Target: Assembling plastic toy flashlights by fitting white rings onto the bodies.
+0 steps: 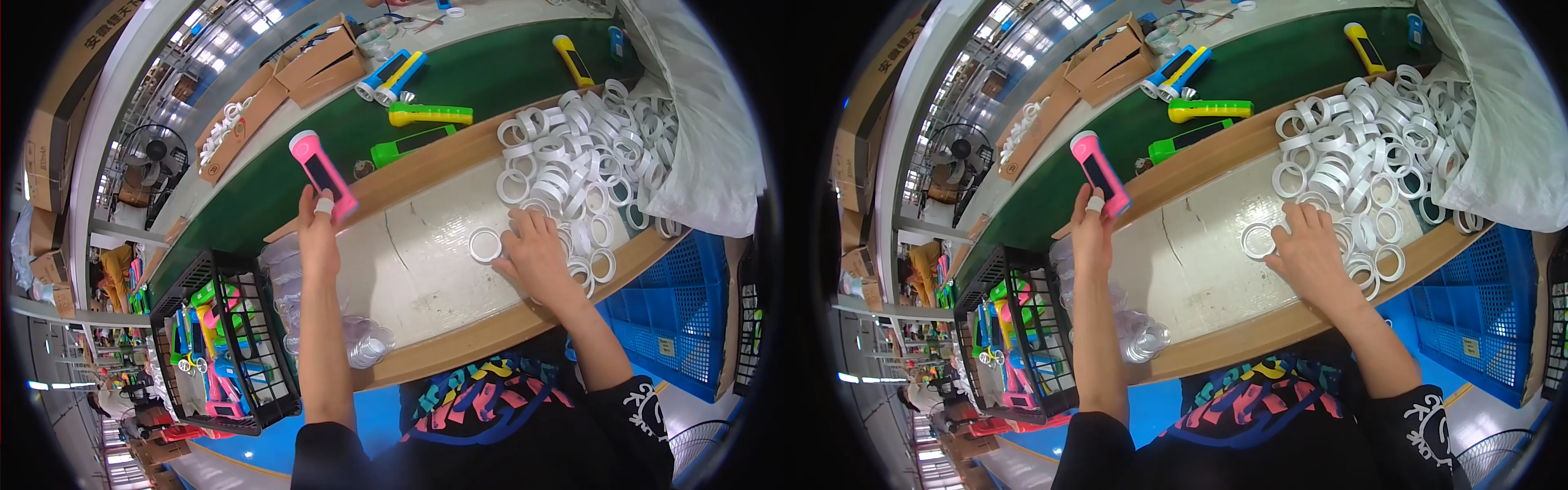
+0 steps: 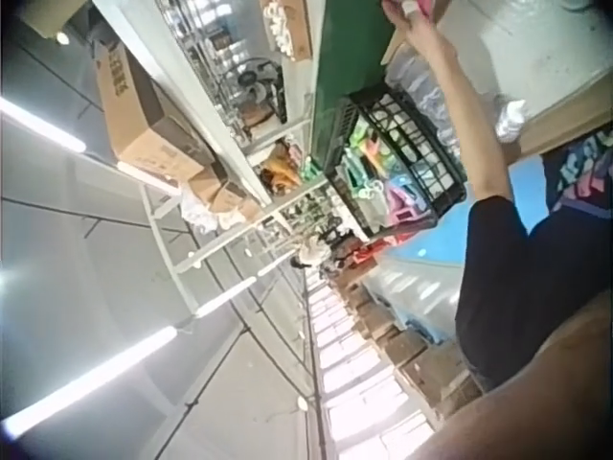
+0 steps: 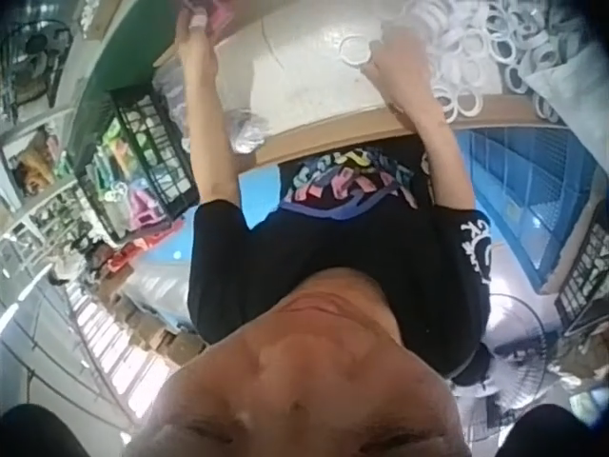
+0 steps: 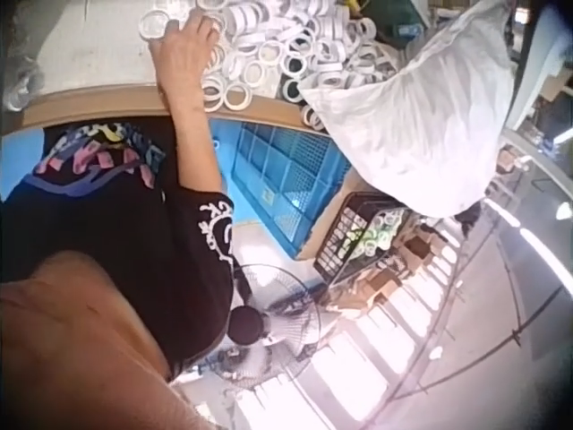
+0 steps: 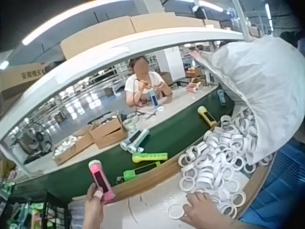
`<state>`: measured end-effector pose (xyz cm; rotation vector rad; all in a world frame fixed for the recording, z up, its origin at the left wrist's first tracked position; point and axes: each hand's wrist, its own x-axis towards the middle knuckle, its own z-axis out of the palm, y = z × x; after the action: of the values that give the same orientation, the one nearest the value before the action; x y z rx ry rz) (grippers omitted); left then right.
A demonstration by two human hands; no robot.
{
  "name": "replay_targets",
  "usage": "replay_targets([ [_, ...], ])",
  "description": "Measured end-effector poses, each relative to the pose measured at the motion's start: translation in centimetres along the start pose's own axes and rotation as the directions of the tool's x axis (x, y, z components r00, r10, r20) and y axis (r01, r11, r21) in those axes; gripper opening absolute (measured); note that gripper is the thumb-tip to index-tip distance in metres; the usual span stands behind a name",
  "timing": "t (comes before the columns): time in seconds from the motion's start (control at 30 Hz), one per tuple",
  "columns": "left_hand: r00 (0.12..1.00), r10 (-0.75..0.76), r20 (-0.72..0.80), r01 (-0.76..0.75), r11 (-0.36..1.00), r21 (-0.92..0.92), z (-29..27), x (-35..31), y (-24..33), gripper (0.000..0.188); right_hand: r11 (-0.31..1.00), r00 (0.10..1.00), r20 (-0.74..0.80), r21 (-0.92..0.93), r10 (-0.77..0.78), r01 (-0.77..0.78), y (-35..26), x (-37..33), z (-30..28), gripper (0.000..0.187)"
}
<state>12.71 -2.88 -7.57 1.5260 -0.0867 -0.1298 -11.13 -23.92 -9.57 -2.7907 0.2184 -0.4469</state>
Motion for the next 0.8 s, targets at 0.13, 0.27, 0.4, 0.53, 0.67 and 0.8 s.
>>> replay_targets([
  [0.13,0.946,0.085,0.313,-0.253,0.798,0.548,-3.6,0.9,0.2,0.037,0.996,0.995,-0.042,0.018,-0.089,0.090,-1.2,1.0,-0.3,0.042],
  [0.27,0.842,0.015,0.540,-0.539,0.083,0.838,-6.6,-3.2,0.1,0.035,0.972,0.947,0.220,0.020,-0.233,0.234,-1.0,2.0,0.8,0.038],
  [0.4,0.824,0.217,0.524,-0.465,-0.270,0.843,-9.5,-3.8,-0.6,0.034,0.967,0.927,0.280,0.013,-0.249,0.256,-1.5,3.2,1.2,0.034],
  [0.53,0.807,0.200,0.555,-0.541,-0.127,0.832,-11.3,-2.6,-1.3,0.028,0.916,0.951,0.152,0.347,-0.268,0.203,-3.6,5.1,1.0,0.032],
  [0.67,0.725,0.332,0.603,-0.631,-0.030,0.775,-10.8,-2.7,-0.4,0.025,0.837,0.952,-0.065,0.463,-0.298,0.293,-4.1,6.1,1.5,0.043],
  [0.8,0.957,0.108,0.270,-0.247,0.794,0.556,-5.6,-4.7,2.4,0.016,0.809,0.968,-0.087,0.535,-0.234,0.244,-3.7,6.1,2.1,0.050],
])
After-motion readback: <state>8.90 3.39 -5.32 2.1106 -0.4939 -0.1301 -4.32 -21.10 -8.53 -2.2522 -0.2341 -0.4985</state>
